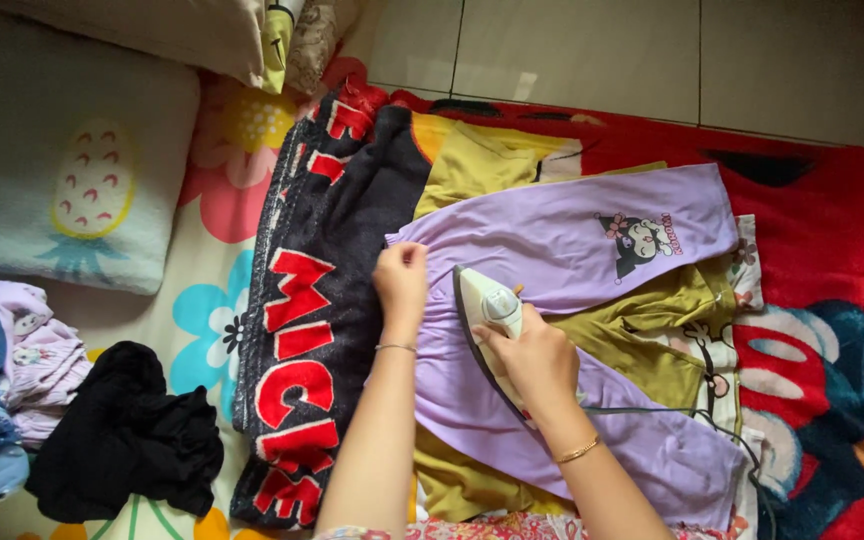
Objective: Ironing various pieces of children's clothing on a blanket spread on the floor.
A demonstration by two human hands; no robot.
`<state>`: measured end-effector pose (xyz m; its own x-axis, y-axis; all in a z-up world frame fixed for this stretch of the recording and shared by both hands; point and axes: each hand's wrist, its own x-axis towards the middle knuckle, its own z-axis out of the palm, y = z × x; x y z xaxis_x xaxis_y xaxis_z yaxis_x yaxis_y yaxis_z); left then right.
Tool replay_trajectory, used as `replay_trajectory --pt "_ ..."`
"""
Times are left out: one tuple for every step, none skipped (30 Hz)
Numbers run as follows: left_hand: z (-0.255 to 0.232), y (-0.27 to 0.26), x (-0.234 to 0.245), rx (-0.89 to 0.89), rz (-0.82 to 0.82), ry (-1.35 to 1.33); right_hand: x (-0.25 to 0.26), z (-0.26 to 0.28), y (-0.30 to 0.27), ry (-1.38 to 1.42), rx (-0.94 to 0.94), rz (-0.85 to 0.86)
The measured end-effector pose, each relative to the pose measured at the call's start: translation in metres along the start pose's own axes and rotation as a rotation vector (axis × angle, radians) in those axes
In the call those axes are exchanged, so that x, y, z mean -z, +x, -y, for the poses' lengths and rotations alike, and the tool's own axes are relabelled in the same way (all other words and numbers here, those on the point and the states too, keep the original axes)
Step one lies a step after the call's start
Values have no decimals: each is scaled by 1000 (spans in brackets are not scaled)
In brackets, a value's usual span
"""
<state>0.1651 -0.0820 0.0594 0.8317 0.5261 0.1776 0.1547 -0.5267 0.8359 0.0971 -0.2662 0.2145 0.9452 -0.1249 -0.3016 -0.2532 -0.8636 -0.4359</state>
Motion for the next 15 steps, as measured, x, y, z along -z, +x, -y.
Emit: replay_trajectory --pt "4 4 9 1 0 1 1 1 -1 0 0 2" --pt "7 7 18 80 -15 -28 2 2 -1 -14 1 7" --pt "11 12 27 156 -35 -59 3 4 -1 -27 6 11" --pt "15 18 37 156 -40 -59 0 1 2 -27 11 11" --pt "19 21 49 104 -81 -67 -3 -2 2 -22 29 -6" --pt "24 24 60 52 -123 -75 -6 -5 2 -16 47 -24" --pt "18 31 79 49 -124 -77 -3 -3 1 -15 48 -26" --pt "12 37 97 70 -223 -29 -1 -1 -1 6 49 -27" --pt "6 41 117 91 -320 22 1 1 -5 29 50 -25" --pt "14 44 128 91 -320 24 1 -1 -4 30 50 -23" --pt "23 49 141 -10 -380 124 -1 -2 -4 8 51 -30" --pt "32 55 154 -112 -438 225 -3 -1 -3 -14 52 -37" --pt "8 50 165 -113 -439 226 -2 0 -4 -13 53 -37" --pt "-15 45 175 -237 -497 396 -1 1 -5 -18 55 -39" --pt "-39 40 184 -360 -549 566 0 1 -5 -25 55 -40"
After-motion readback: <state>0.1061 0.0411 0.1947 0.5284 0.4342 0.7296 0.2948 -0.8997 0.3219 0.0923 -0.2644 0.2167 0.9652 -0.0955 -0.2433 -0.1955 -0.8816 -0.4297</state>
